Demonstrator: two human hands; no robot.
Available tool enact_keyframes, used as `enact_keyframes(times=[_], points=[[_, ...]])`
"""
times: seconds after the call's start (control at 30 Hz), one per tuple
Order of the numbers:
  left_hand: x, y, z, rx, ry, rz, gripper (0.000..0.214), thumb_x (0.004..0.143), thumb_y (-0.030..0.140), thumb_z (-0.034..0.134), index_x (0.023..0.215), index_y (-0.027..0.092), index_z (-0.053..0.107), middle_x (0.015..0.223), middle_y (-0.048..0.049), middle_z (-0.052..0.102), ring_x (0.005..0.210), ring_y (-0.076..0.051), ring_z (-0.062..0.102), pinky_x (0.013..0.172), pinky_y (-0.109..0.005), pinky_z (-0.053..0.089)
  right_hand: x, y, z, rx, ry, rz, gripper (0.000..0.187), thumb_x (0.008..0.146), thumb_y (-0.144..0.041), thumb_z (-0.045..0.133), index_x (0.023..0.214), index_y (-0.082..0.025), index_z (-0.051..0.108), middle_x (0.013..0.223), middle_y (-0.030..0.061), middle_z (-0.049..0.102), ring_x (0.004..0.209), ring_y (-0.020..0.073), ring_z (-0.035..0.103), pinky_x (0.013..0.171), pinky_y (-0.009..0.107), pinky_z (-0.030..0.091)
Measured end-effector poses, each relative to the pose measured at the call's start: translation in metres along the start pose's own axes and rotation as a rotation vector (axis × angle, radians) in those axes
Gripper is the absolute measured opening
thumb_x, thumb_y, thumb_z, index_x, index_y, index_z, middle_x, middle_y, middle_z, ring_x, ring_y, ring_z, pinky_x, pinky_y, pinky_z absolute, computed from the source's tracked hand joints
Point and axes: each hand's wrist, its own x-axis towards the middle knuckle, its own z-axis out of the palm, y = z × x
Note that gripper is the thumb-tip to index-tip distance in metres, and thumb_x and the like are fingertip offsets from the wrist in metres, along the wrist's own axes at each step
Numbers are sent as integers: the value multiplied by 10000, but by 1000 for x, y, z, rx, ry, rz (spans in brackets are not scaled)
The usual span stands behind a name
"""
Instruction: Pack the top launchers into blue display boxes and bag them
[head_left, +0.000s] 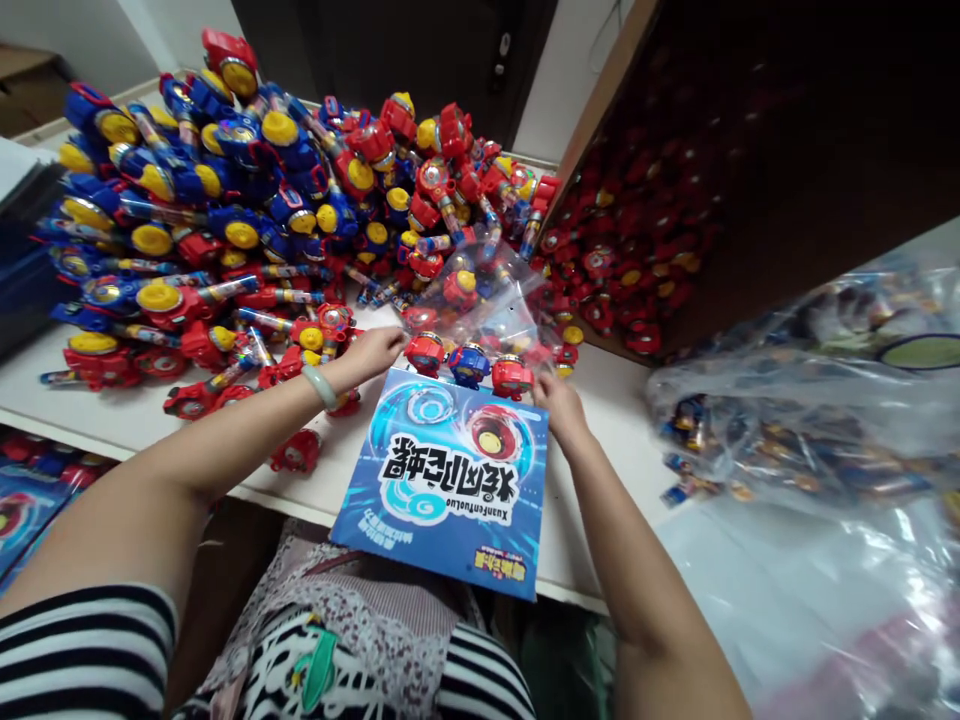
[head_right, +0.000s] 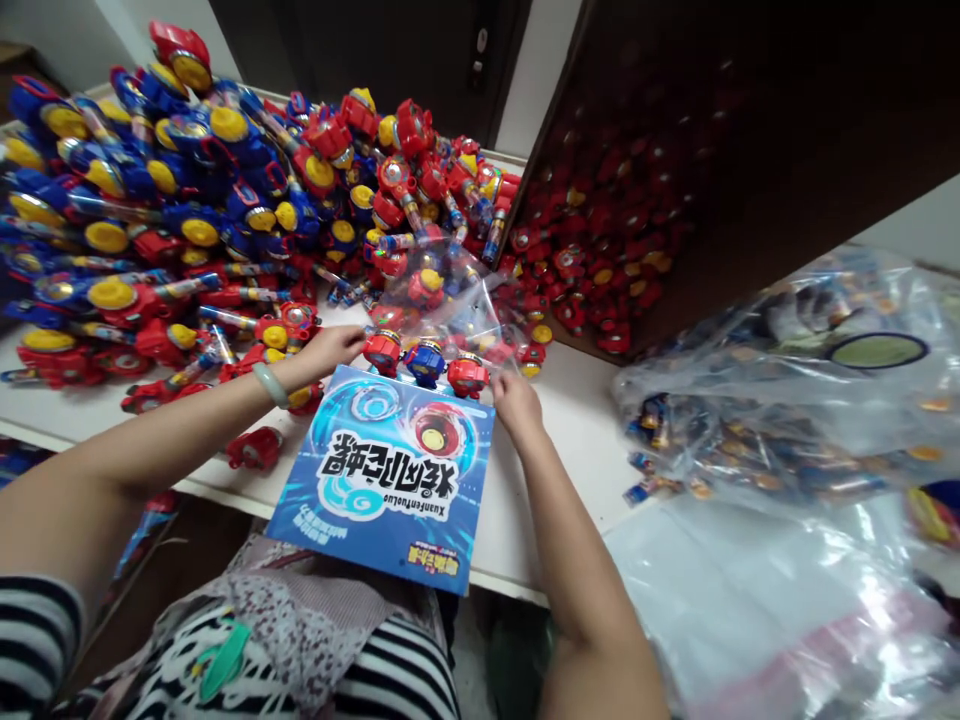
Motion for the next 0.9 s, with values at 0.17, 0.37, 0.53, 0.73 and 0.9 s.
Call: enact_keyframes(times=[0.17, 0.37, 0.53, 0.73, 0.9], points=[[2, 0, 6, 105, 68, 251, 165, 867, 341, 582, 792, 194, 573, 701, 9, 539, 675, -148, 450, 670, -263, 348, -1, 1, 24, 256, 230, 44, 273, 804, -491, 512, 811, -223, 565, 717, -11, 587, 696, 156, 529, 695, 272, 451], [-10, -4, 9, 103, 129, 399, 221, 915, 394, 558, 813, 198, 557, 761, -6, 563, 719, -142, 502, 718, -264, 410, -6, -17, 32, 407, 421, 49, 221, 742, -418, 591, 793, -211, 534, 686, -29, 507, 666, 133, 485, 662, 262, 443], [-33, -8, -5, 256, 111, 643, 200, 950, 374, 530, 851, 205, 571, 740, -13, 585, 666, -136, 524, 657, -263, 437, -38, -24, 21, 451, 566, -178, 267, 799, -454, 651, 823, -207, 553, 719, -25, 547, 633, 112, 499, 625, 255, 436], [-59, -18, -20, 457, 111, 919, 108, 962, 229, 499, 998, 209, 599, 815, -38, 652, 740, -160, 617, 679, -285, 498, -81, -15, 3, 149, 597, -466, 68, 895, -275, 639, 863, -215, 644, 768, 6, 639, 704, 146, 598, 660, 295, 500], [-83, -22, -20, 467, 188, 1013, 202, 920, 110, 520, 1074, 224, 584, 850, -41, 683, 770, -174, 663, 699, -297, 537, -102, -14, 0, -15, 583, -520, 97, 944, -223, 566, 954, -228, 662, 840, 42, 689, 795, 184, 665, 718, 348, 543]])
